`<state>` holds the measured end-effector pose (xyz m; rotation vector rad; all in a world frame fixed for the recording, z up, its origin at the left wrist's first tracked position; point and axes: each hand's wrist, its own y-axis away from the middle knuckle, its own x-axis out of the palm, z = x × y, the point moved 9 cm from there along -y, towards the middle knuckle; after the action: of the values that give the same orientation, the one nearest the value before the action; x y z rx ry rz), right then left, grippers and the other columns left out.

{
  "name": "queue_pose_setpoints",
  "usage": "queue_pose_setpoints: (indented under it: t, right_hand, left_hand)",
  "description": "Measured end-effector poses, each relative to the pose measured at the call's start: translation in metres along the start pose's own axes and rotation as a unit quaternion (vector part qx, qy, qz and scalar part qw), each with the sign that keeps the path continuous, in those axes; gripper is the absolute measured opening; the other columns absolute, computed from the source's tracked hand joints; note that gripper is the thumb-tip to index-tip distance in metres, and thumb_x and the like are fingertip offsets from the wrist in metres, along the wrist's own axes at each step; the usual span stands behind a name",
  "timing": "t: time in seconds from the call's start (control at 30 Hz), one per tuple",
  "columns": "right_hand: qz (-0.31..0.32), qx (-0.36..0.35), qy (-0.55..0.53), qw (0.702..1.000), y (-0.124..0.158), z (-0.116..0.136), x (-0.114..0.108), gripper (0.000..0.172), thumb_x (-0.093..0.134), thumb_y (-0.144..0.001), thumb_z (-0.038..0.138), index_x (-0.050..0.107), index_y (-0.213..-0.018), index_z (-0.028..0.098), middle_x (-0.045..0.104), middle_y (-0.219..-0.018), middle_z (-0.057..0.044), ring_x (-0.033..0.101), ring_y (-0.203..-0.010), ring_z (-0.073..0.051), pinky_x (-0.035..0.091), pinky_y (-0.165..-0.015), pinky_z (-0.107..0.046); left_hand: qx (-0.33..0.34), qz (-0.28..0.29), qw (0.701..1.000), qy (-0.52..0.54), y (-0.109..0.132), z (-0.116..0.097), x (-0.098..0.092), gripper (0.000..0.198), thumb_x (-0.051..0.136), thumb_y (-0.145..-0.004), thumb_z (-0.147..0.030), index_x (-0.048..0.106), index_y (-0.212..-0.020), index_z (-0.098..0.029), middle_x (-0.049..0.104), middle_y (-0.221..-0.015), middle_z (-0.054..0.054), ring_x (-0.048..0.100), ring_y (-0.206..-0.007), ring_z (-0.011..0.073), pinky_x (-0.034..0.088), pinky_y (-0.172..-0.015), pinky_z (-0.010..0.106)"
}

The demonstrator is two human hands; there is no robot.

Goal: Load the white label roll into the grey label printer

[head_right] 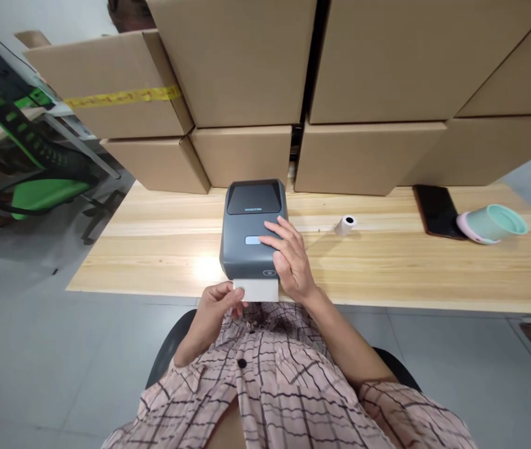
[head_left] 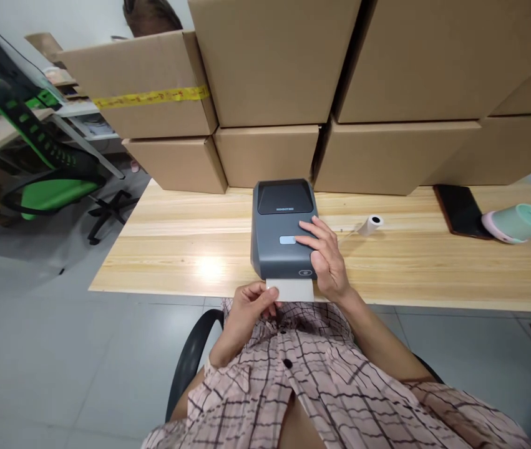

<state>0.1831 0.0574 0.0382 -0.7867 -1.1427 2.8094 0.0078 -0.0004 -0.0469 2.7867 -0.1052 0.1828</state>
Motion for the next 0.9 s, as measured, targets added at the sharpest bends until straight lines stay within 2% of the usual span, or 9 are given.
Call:
queue_pose_setpoints:
  t: [0.17,0.33,0.4,0.47,0.53,0.6,0.67,0.77,0.9]
  right_hand:
    - [0.041,-0.008,0.046,0.998,-0.005,0.005,-0.003,0.045,0.028,-0.108,0.04,0.067,-0.129,0.03,0.062,-0.147,-0.004,0.046,-0.148,-0.028,0.036,-0.122,-0.058]
    - [0.138,-0.049,0.173,0.974,-0.024,0.021,-0.003,0.04,0.039,-0.108,0.051,0.072,-0.118,0.032,0.06,-0.152,0.0,0.041,-0.151,-0.032,0.011,-0.128,-0.066]
    - [0.163,-0.074,0.188,0.966,-0.031,0.029,0.0,0.039,0.042,-0.107,0.052,0.074,-0.111,0.03,0.063,-0.15,0.0,0.036,-0.155,-0.032,0.007,-0.128,-0.066]
    - [0.176,-0.088,0.194,0.961,-0.035,0.032,0.002,0.041,0.042,-0.107,0.055,0.073,-0.108,0.029,0.064,-0.148,-0.001,0.034,-0.156,-0.032,0.007,-0.129,-0.066]
    - [0.181,-0.081,0.199,0.96,-0.035,0.03,0.004,0.044,0.041,-0.105,0.059,0.073,-0.11,0.029,0.062,-0.15,-0.001,0.031,-0.157,-0.032,0.006,-0.129,-0.066]
    - [0.174,-0.061,0.196,0.963,-0.029,0.025,0.003,0.046,0.04,-0.104,0.062,0.071,-0.115,0.03,0.056,-0.156,-0.001,0.027,-0.159,-0.032,0.005,-0.128,-0.068]
    - [0.152,-0.035,0.178,0.972,-0.018,0.018,0.0,0.048,0.04,-0.103,0.064,0.067,-0.125,0.031,0.044,-0.165,-0.002,0.023,-0.16,-0.033,0.008,-0.128,-0.068]
    - [0.098,0.026,0.117,0.988,0.004,0.003,-0.006,0.058,0.044,-0.102,0.064,0.05,-0.148,0.03,0.029,-0.172,-0.008,0.021,-0.161,-0.033,0.022,-0.126,-0.066]
    - [0.045,0.113,0.058,0.991,0.028,-0.015,-0.009,0.067,0.045,-0.104,0.058,0.029,-0.162,0.029,0.037,-0.168,-0.013,0.029,-0.158,-0.03,0.032,-0.125,-0.062]
  left_hand:
    - [0.001,0.002,1.0,0.009,-0.007,-0.004,0.002,0.047,0.086,-0.069,-0.059,0.065,-0.061,-0.017,0.066,-0.057,0.001,0.05,-0.047,0.0089,0.039,-0.051,0.023]
    - [0.062,-0.013,0.996,-0.055,-0.004,-0.012,-0.01,0.051,0.076,-0.08,-0.062,0.064,-0.057,-0.018,0.063,-0.056,0.001,0.053,-0.054,0.0117,0.043,-0.056,0.025]
    - [0.114,-0.053,0.99,-0.062,-0.004,-0.024,-0.021,0.054,0.068,-0.087,-0.062,0.065,-0.057,-0.018,0.06,-0.055,0.001,0.053,-0.055,0.0125,0.043,-0.057,0.025]
    - [0.175,-0.122,0.975,-0.062,-0.004,-0.038,-0.035,0.05,0.064,-0.091,-0.059,0.068,-0.063,-0.018,0.061,-0.059,0.001,0.053,-0.058,0.013,0.043,-0.058,0.026]
    - [0.235,-0.197,0.95,-0.063,-0.001,-0.05,-0.047,0.039,0.064,-0.093,-0.053,0.073,-0.079,-0.018,0.069,-0.076,0.003,0.059,-0.069,0.0145,0.048,-0.066,0.026]
    - [0.269,-0.226,0.934,-0.066,0.0,-0.054,-0.048,0.032,0.065,-0.094,-0.05,0.074,-0.104,-0.021,0.074,-0.107,0.006,0.067,-0.089,0.0178,0.053,-0.082,0.03]
    - [0.268,-0.194,0.941,-0.071,-0.005,-0.051,-0.04,0.043,0.064,-0.095,-0.05,0.066,-0.13,-0.025,0.066,-0.137,0.009,0.067,-0.111,0.0231,0.053,-0.098,0.037]
    - [0.245,-0.129,0.957,-0.09,-0.011,-0.039,-0.026,0.061,0.064,-0.095,-0.051,0.051,-0.15,-0.028,0.049,-0.159,0.011,0.056,-0.137,0.0306,0.045,-0.116,0.046]
    - [0.24,-0.092,0.961,-0.099,-0.013,-0.03,-0.017,0.068,0.061,-0.099,-0.049,0.038,-0.16,-0.03,0.037,-0.168,0.009,0.036,-0.155,0.032,0.029,-0.129,0.049]
